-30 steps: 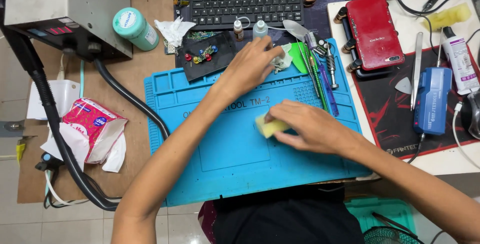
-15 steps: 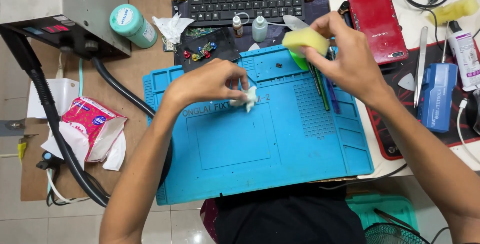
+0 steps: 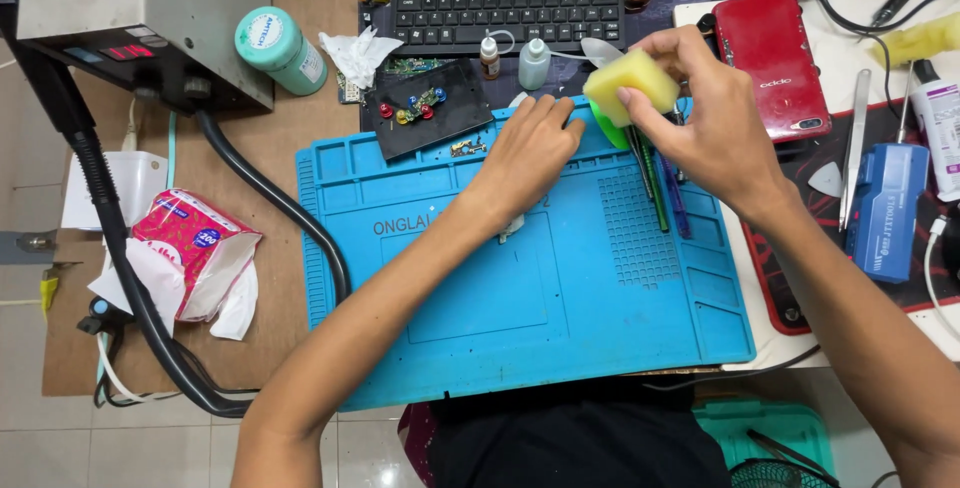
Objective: Disassembling a phone frame with an electric screwdriver and cleaning the repair mat and components with a sponge.
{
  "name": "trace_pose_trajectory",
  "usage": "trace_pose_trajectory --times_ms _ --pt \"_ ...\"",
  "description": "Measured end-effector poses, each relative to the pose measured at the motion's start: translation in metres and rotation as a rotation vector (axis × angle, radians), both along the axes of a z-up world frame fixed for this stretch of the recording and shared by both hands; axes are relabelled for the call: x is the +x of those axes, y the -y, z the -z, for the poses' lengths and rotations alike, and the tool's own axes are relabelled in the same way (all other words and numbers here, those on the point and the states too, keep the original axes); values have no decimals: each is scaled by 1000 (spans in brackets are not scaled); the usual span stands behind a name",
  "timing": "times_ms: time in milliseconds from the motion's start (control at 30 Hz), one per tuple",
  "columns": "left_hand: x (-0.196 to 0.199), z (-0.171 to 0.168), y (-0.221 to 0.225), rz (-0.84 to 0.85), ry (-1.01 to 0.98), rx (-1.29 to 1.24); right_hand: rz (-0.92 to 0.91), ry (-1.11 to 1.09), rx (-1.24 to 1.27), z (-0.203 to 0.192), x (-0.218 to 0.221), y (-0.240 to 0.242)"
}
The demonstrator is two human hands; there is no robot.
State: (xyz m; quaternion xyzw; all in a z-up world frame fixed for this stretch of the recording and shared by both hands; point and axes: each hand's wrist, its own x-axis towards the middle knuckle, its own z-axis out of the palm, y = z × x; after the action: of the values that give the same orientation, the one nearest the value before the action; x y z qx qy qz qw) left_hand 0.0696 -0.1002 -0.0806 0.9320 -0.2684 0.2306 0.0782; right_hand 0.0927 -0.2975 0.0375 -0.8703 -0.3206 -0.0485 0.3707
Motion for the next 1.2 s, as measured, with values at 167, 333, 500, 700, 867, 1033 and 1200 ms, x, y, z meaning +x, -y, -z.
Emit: trace_pose_trajectory --times_ms 167,333,500,700,867,1033,1200 --pt "-2 -7 0 -6 -67 1 -7 -18 -14 3 2 3" --pt "-7 -24 -18 -14 -118 -52 -25 -32 -4 6 0 -3" --pt "-25 -82 -90 -346 -411 -147 -84 -142 -27 7 -3 -10" --pt "-46 -75 -196 -553 -283 -239 -118 -109 -86 11 -2 -15" --pt "-51 -45 -219 -618 -237 -123 -185 65 -175 16 3 -23" --pt "-47 -57 -191 -585 -193 -115 -236 276 -297 49 0 -40" --pt "-49 -81 -159 -447 -115 -195 -281 -215 -17 11 7 -35"
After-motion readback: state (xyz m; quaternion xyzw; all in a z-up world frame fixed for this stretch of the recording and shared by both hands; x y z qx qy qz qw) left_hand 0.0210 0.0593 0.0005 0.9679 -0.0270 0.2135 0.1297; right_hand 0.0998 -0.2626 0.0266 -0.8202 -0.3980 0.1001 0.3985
